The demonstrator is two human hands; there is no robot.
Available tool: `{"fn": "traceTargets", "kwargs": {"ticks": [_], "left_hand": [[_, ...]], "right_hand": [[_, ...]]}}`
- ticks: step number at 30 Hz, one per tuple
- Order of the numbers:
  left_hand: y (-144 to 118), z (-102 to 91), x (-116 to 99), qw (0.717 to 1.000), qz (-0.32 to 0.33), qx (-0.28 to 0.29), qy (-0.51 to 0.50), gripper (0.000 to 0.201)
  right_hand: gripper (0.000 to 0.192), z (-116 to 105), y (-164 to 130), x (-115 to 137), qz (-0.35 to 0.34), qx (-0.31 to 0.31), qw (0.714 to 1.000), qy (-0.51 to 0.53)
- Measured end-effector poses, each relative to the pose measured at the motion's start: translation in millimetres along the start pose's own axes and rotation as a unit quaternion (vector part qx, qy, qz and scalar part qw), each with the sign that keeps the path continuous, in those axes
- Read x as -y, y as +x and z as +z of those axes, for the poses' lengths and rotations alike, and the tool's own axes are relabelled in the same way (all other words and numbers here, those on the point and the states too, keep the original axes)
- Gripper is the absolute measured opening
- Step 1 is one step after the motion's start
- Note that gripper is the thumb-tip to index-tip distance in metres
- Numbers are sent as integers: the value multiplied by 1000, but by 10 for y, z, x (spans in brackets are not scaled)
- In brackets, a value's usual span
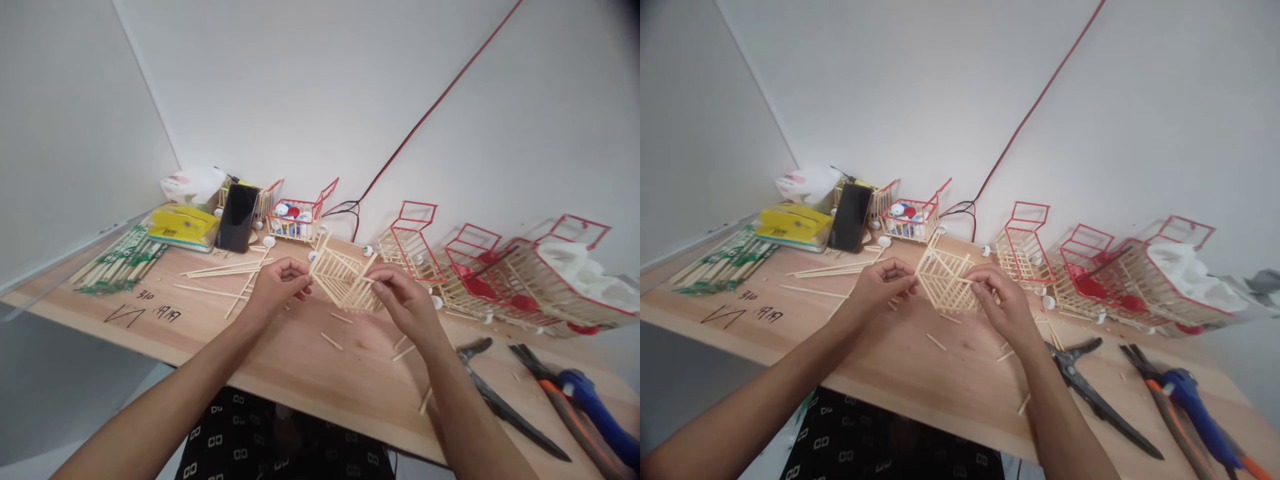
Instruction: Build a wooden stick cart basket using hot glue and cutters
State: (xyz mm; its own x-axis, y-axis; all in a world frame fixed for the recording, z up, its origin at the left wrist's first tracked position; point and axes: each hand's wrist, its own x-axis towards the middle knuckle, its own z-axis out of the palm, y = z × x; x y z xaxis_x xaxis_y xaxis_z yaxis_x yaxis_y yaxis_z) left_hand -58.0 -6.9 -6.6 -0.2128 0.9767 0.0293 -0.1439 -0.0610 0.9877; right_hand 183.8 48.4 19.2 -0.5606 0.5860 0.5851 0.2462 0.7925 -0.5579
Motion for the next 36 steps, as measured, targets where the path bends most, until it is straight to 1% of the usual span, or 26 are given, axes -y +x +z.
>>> {"fn": "traceTargets", "kwargs": {"ticks": [7, 17, 27, 36], "left_hand": [[7, 9, 11, 1000, 7, -8, 0, 19], [15, -12, 55, 1000, 17, -1, 0, 17], [-1, -3, 22, 1000, 23, -10, -2, 21], [-17, 12, -11, 1000, 13, -15, -2, 18]], "right_hand": [[13, 20, -1, -13, -14, 6, 1000, -7], [11, 13, 2, 10, 4, -1, 1000, -4], [11, 6, -6, 6, 13, -3, 1000, 3], [12, 9, -6, 4, 15, -4, 1000, -8]]}}
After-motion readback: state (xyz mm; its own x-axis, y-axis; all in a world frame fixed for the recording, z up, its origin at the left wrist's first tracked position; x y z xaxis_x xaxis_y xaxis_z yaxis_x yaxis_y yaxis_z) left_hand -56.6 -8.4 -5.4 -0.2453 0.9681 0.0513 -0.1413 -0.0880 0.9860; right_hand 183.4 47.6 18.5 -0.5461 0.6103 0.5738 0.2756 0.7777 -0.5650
